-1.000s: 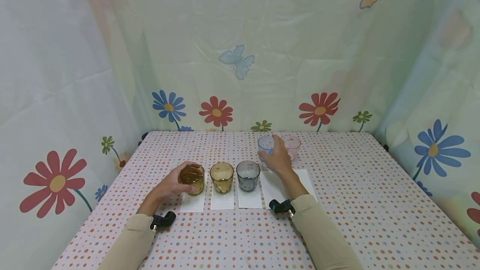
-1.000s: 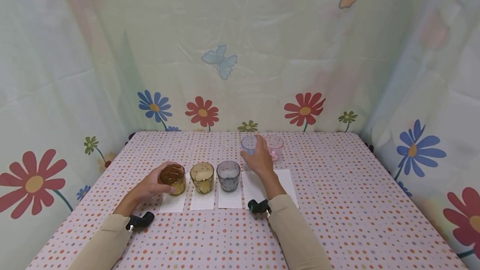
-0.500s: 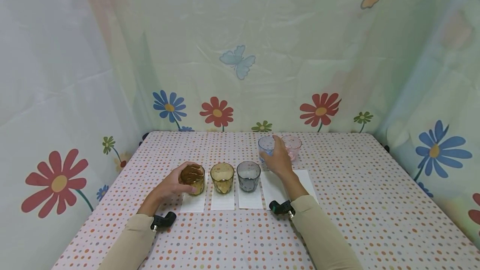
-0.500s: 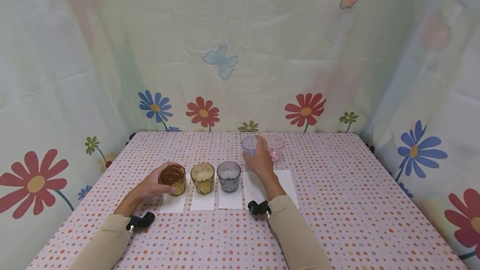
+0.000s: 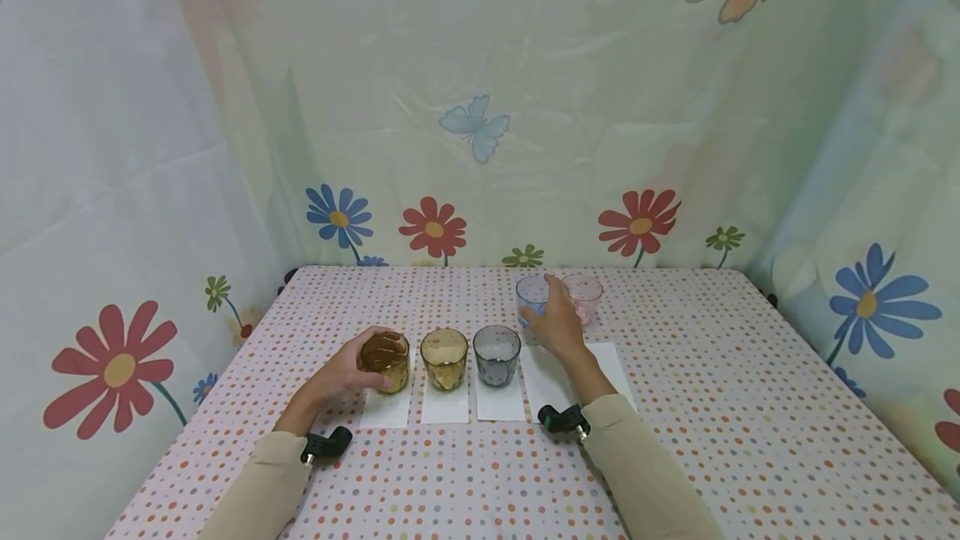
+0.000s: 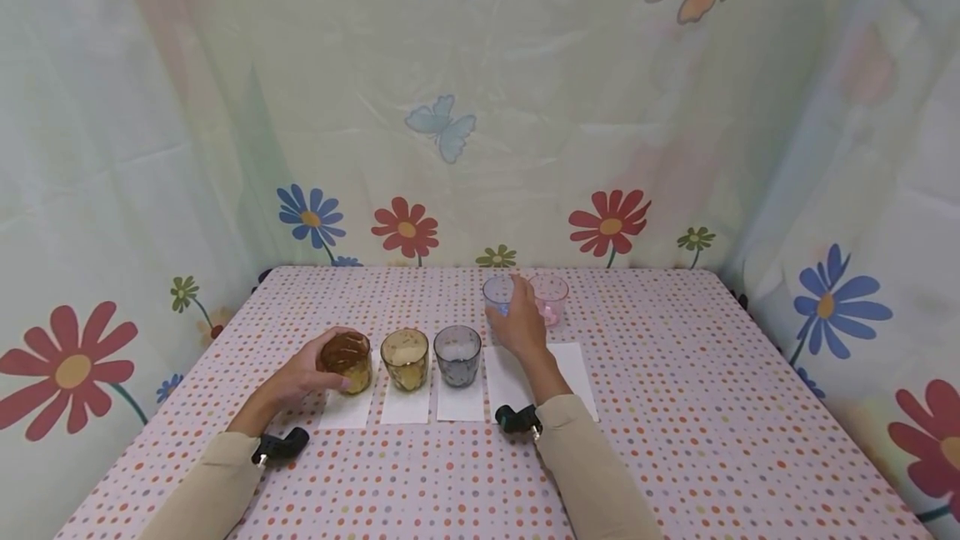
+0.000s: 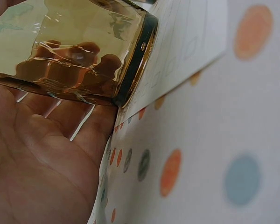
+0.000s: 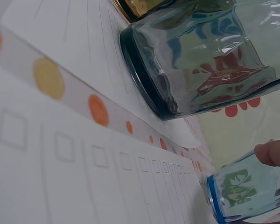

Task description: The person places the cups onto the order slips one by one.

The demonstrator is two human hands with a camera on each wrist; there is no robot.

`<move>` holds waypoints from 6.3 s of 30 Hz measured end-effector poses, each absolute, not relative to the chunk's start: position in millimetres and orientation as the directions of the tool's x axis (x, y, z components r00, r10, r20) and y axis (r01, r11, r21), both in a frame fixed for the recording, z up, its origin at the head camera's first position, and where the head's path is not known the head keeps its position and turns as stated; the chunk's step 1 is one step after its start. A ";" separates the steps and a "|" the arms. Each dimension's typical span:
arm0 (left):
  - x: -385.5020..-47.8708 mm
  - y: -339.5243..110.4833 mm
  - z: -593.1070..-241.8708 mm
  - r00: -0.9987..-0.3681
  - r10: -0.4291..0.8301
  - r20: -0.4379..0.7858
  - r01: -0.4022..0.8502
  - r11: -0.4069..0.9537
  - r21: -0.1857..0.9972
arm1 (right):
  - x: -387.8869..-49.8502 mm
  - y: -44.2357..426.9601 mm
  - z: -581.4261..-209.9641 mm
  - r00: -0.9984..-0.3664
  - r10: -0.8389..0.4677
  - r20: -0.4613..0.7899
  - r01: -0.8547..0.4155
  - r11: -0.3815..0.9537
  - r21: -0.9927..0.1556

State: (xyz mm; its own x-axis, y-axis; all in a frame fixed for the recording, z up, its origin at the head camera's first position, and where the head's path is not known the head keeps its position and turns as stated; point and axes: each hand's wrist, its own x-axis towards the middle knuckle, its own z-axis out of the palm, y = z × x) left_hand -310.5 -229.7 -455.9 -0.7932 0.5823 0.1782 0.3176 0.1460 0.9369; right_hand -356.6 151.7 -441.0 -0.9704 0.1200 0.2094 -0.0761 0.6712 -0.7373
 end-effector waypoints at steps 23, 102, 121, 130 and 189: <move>-311.8 -229.0 -456.5 -0.786 0.588 0.192 0.336 0.146 0.931 | -357.5 152.1 -445.6 -0.964 0.126 0.236 -0.105 0.631 -0.769; -308.7 -229.2 -454.5 -0.829 0.540 0.146 0.290 0.192 0.938 | -343.8 157.7 -433.9 -0.949 0.159 0.272 -0.218 0.291 -0.932; -306.8 -228.4 -453.7 -0.828 0.542 0.146 0.288 0.186 0.939 | -342.2 161.2 -433.7 -0.954 0.149 0.262 -0.233 0.184 -0.955; -306.7 -228.2 -454.2 -0.827 0.543 0.147 0.288 0.184 0.940 | -341.0 160.0 -433.3 -0.950 0.151 0.273 -0.249 0.161 -0.955; -307.0 -227.5 -452.9 -0.802 0.571 0.174 0.321 0.166 0.933 | -326.9 183.1 -420.3 -0.966 -0.076 0.248 -0.255 0.104 -0.961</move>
